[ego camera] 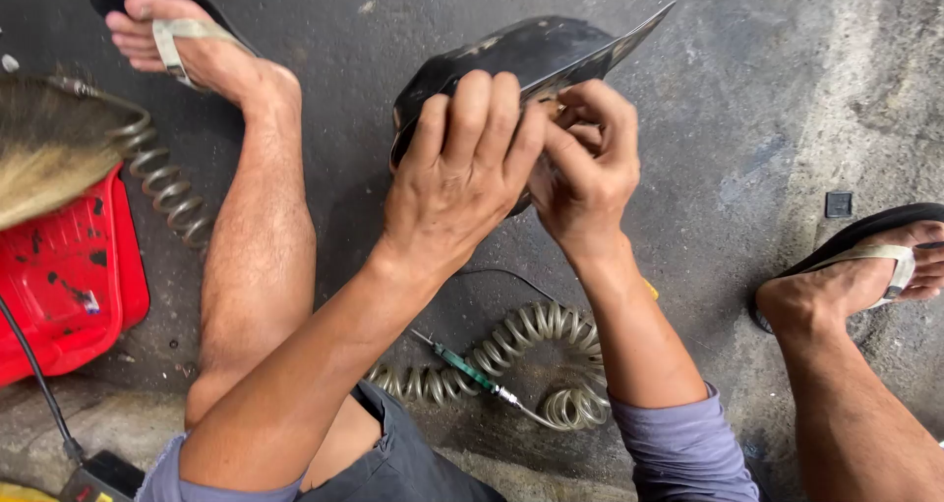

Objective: Disassembling a fuel pump from a motorcycle tank and reinstalling the tank into the motorcycle frame

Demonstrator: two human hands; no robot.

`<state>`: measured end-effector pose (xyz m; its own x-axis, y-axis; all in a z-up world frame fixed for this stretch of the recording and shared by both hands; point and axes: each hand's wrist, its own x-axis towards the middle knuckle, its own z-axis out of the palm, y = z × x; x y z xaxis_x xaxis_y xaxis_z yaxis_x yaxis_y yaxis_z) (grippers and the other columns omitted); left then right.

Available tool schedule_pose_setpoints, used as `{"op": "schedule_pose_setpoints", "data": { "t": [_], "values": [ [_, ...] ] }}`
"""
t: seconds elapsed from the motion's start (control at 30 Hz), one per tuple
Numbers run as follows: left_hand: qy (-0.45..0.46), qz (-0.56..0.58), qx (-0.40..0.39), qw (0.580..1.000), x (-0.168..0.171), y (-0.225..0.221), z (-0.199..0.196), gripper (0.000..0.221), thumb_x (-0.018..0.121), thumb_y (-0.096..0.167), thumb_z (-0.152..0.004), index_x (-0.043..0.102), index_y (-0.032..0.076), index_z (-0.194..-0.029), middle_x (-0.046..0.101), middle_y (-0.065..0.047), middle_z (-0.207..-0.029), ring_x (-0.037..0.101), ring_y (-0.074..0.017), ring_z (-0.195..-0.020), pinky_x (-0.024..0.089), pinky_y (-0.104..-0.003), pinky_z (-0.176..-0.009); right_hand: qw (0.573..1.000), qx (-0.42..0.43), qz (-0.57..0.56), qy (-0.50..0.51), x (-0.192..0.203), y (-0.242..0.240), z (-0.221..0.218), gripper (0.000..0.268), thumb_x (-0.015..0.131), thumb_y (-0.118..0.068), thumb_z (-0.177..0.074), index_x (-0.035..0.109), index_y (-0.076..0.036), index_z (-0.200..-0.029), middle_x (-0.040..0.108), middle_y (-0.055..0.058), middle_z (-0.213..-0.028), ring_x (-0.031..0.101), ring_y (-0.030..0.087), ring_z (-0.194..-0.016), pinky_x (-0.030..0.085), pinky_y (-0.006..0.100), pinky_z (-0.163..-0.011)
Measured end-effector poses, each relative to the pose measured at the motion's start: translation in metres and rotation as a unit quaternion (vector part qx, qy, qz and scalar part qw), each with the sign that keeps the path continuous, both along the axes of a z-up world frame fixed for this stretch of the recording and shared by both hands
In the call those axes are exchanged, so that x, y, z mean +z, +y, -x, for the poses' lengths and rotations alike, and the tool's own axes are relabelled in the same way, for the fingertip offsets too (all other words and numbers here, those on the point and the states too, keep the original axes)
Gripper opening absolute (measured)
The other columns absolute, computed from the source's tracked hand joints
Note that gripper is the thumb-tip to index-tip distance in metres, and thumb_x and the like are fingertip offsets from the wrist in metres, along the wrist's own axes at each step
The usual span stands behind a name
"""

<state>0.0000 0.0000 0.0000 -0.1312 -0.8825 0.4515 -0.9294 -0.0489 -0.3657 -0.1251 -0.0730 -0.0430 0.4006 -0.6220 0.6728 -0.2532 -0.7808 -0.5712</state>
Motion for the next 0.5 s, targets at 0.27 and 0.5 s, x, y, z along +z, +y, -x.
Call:
{"op": "schedule_pose_setpoints", "data": {
  "t": [0.27,0.5],
  "values": [
    [-0.024,0.019,0.011,0.999,0.0,-0.0007,0.0009,0.029,0.07,0.025,-0.105,0.061,0.011,-0.129,0.055,-0.009,-0.131,0.047,-0.0221,-0.122,0.039,-0.035,-0.099,0.997,-0.053,0.05,0.038,-0.0056,0.0002,-0.0062,0.009,0.08,0.012,-0.09,0.074,0.008,-0.095,0.055,0.016,-0.117,0.057,0.026,-0.1,0.056,0.036,-0.079],
    [-0.02,0.022,0.018,0.999,-0.0022,-0.0032,-0.0018,0.032,0.073,0.021,-0.101,0.058,0.012,-0.127,0.057,-0.008,-0.128,0.05,-0.0207,-0.12,0.042,-0.034,-0.097,0.999,-0.017,0.029,0.031,-0.0089,-0.0008,-0.0002,0.016,0.089,0.007,-0.086,0.078,0.005,-0.097,0.055,0.019,-0.12,0.06,0.023,-0.098,0.059,0.03,-0.068]
  ]
}}
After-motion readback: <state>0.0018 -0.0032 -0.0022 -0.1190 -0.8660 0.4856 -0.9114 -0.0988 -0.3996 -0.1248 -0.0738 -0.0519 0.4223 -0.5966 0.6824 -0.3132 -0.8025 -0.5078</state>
